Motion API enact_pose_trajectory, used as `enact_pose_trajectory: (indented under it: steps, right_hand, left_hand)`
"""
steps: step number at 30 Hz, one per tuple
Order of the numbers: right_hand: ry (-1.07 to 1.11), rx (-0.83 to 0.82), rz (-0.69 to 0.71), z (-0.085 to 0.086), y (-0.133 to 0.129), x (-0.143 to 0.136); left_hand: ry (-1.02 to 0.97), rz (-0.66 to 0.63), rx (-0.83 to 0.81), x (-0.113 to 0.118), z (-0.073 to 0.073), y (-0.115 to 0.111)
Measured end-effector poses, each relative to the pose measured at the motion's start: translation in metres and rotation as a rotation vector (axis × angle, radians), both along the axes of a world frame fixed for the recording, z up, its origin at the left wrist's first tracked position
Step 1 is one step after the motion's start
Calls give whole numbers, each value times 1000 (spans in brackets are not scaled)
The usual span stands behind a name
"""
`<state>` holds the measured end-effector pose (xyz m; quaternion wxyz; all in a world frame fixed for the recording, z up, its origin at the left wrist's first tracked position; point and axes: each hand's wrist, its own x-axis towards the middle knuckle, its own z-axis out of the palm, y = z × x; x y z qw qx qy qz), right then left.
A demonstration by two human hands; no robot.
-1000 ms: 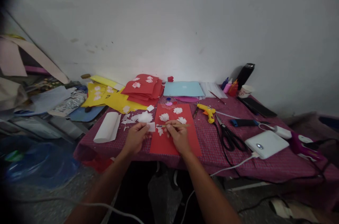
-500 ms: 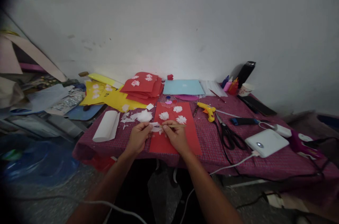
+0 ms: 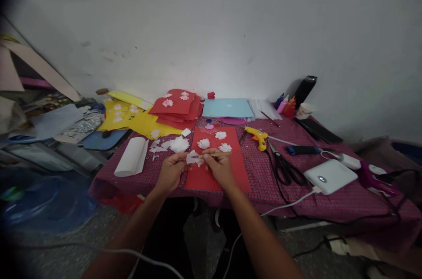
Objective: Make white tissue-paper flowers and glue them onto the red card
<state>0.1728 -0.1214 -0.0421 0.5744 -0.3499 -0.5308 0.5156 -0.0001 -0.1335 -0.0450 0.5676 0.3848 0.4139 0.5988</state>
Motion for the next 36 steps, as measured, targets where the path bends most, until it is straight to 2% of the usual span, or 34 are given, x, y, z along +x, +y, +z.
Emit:
enact_pose_trajectory:
  steps: [10,21,28,36]
  right_hand:
    - [99,-79,106,2,1,1]
    - [-7,-44,74,7,-1,-1]
    - [81,-40,145,3,-1,3]
    - [-6,-47,57,5,0,-1]
  left_hand:
    - [79,-33,34,-1,2,-4]
    - [276,-131,128,-5,1,-8]
    - [238,-123,106,-5,-2,-6]
    - [313,-131,120,-4,3,-9]
